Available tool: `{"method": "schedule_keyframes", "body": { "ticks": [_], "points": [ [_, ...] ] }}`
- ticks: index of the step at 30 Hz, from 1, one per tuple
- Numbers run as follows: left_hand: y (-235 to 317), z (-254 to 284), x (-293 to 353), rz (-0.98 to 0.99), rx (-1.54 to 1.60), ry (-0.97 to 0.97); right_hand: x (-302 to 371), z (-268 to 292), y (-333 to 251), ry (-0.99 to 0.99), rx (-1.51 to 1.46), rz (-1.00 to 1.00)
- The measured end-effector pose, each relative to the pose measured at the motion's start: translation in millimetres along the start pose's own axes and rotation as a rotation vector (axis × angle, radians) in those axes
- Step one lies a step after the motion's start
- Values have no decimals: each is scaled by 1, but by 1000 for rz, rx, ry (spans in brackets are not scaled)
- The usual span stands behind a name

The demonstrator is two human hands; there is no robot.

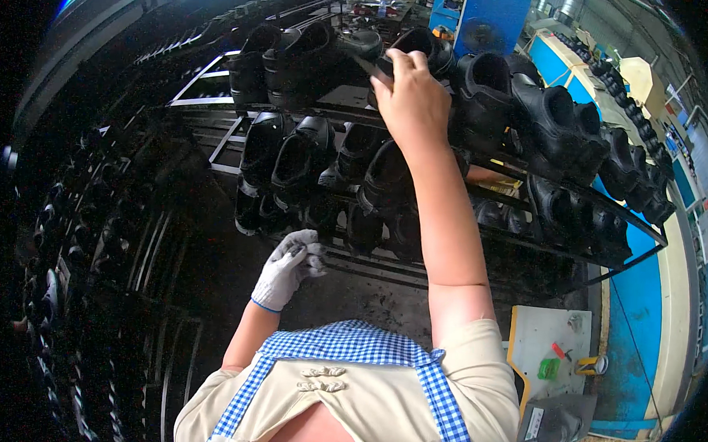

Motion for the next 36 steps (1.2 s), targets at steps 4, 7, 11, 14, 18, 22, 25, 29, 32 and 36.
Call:
{"method": "schedule_keyframes", "body": {
  "ticks": [4, 7, 11, 14, 18, 22, 25, 29, 32, 36],
  "points": [
    [-5, -9, -5, 30, 16, -148, 22, 49, -14, 68, -340, -65],
    [-3, -16, -9, 47, 11, -268, 64, 96, -46, -63, -454, 12],
    [15, -55, -15, 27, 45, -464, 127, 111, -51, -230, -593, 117],
    [17, -33, -49, -3, 334, -246, 165, 107, -49, -418, -667, 109],
    [50, -32, -67, -162, 236, 25, 208, 98, -45, -684, -769, 44],
    [59, -39, -63, -377, 61, 103, 228, 87, -35, -841, -1034, -94],
    [58, -42, -55, -495, -56, -21, 212, 83, -9, -647, -1048, -294],
    [55, -51, -40, -462, -274, -191, 191, 82, 0, -472, -820, -382],
    [47, -52, -30, -371, -289, -220, 168, 83, -12, -391, -719, -192],
    [42, -55, -20, -332, -341, -223, 146, 89, -22, -481, -581, 18]
  ]
}}
Point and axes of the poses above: each hand's wrist, its own x-axis away from the middle knuckle, its own z-axis out of the back of the hand, y = z × x, the point moved 5 cm from there along -x, towards the middle knuckle, and after that the axes turned 11 degrees about y, right-handed, at the moved point
